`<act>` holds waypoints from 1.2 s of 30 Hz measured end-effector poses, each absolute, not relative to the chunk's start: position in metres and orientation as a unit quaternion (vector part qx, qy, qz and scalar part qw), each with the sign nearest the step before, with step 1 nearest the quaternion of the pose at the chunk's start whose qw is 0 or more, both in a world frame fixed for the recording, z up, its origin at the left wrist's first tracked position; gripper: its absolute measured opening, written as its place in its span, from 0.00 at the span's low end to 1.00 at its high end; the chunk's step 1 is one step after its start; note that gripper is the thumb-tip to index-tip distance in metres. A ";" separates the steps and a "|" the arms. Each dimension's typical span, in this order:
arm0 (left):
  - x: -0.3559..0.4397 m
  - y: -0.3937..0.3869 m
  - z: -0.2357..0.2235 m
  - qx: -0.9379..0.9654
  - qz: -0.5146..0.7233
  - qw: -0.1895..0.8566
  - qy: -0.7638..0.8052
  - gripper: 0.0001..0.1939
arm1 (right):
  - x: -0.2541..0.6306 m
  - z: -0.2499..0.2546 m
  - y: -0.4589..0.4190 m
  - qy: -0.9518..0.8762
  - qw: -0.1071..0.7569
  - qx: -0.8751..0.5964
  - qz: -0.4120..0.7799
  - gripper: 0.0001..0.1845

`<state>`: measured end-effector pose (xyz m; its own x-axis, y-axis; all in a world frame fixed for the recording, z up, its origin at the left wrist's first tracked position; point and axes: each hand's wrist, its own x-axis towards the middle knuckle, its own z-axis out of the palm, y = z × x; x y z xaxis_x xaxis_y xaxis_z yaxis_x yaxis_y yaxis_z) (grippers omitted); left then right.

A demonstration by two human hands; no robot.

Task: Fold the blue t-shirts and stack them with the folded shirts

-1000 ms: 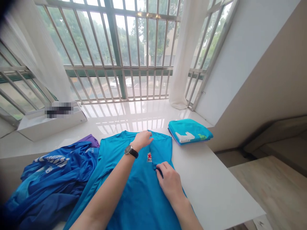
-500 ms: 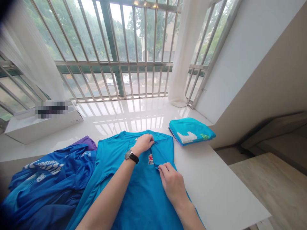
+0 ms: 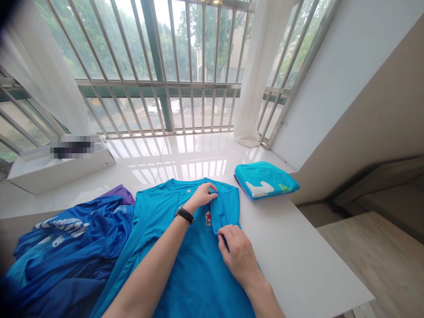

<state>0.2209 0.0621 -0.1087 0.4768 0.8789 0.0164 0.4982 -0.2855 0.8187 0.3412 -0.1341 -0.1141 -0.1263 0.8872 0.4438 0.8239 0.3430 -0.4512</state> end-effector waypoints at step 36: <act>0.216 0.074 -0.120 0.709 0.269 0.465 0.456 0.09 | 0.336 -0.119 -0.128 -0.761 0.324 -0.561 0.023 0.08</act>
